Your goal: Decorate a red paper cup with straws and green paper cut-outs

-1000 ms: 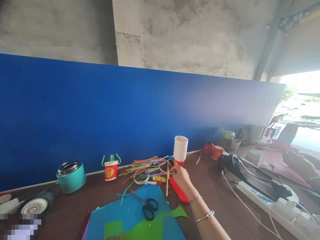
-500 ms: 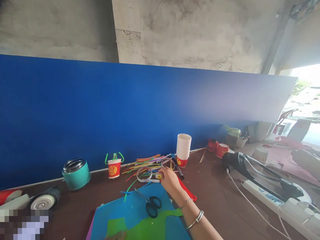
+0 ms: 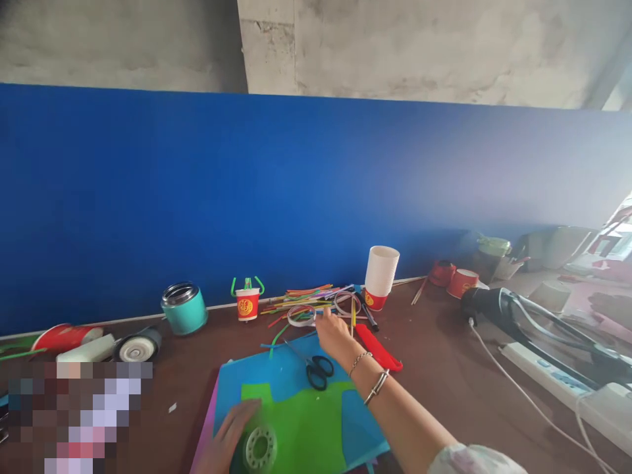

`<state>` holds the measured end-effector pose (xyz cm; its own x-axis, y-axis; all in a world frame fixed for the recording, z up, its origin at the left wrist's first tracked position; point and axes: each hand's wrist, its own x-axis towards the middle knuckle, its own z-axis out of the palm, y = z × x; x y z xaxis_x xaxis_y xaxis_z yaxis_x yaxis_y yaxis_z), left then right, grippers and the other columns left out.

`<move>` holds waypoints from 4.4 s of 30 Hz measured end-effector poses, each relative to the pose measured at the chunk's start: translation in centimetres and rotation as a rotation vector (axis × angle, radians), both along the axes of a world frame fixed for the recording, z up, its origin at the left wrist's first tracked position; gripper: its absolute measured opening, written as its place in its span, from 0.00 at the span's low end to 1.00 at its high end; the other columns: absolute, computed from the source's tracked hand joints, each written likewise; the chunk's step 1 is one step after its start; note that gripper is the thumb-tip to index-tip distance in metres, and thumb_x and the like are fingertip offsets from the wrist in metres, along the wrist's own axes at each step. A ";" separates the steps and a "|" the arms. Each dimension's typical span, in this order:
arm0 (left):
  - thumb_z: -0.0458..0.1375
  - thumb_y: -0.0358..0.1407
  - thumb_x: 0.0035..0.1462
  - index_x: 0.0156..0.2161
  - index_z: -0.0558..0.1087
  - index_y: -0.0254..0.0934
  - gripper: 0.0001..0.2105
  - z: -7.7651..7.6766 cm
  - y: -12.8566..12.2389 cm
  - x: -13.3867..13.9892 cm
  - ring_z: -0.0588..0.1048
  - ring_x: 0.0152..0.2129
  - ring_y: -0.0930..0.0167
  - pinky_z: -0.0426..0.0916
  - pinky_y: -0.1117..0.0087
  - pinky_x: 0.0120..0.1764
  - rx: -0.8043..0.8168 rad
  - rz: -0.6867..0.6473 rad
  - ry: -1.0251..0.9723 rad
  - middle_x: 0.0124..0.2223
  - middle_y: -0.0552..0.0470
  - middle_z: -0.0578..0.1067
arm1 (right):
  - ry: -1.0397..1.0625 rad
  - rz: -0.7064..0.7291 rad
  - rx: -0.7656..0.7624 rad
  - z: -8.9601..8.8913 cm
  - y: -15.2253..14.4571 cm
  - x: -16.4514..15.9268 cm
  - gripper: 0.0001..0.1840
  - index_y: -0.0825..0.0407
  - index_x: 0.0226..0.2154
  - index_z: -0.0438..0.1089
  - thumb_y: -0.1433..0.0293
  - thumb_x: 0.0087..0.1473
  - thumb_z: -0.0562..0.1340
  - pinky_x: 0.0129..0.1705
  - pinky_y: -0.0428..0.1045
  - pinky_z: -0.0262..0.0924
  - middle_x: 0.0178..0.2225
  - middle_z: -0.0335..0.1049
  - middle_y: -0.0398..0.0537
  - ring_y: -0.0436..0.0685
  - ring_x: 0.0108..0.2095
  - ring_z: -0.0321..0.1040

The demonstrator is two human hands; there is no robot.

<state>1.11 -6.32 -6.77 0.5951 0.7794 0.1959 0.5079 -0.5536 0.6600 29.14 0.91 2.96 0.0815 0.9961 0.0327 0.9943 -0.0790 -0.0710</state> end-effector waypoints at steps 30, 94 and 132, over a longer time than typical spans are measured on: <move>0.64 0.35 0.41 0.46 0.65 0.39 0.24 7.9 -1.5 -0.4 0.59 0.56 0.62 0.56 0.65 0.56 -0.217 -0.182 0.026 0.59 0.44 0.58 | 0.468 0.264 0.250 -2.9 -1.5 -7.9 0.11 0.51 0.34 0.60 0.68 0.61 0.46 0.20 0.45 0.40 0.18 0.59 0.38 0.49 0.17 0.52; 0.71 0.42 0.31 0.54 0.63 0.42 0.41 8.3 -2.0 0.0 0.64 0.50 0.59 0.59 0.60 0.54 -0.246 -0.145 0.069 0.52 0.46 0.64 | 1.408 0.151 0.214 -2.9 -7.3 -8.7 0.05 0.50 0.31 0.62 0.68 0.48 0.59 0.26 0.46 0.59 0.22 0.67 0.39 0.52 0.25 0.67; 0.52 0.35 0.59 0.59 0.57 0.37 0.23 10.0 -7.0 1.9 0.76 0.40 0.62 0.73 0.65 0.38 0.087 0.047 0.651 0.58 0.42 0.65 | 1.380 0.200 0.142 -3.3 -7.4 -8.9 0.17 0.52 0.35 0.65 0.55 0.54 0.55 0.25 0.47 0.57 0.21 0.66 0.43 0.51 0.23 0.63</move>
<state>3.03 -13.36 3.23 0.5786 0.8053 -0.1292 0.8135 -0.5583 0.1632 20.27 -6.54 -0.33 -0.0111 0.9895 0.1438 0.1106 0.1441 -0.9834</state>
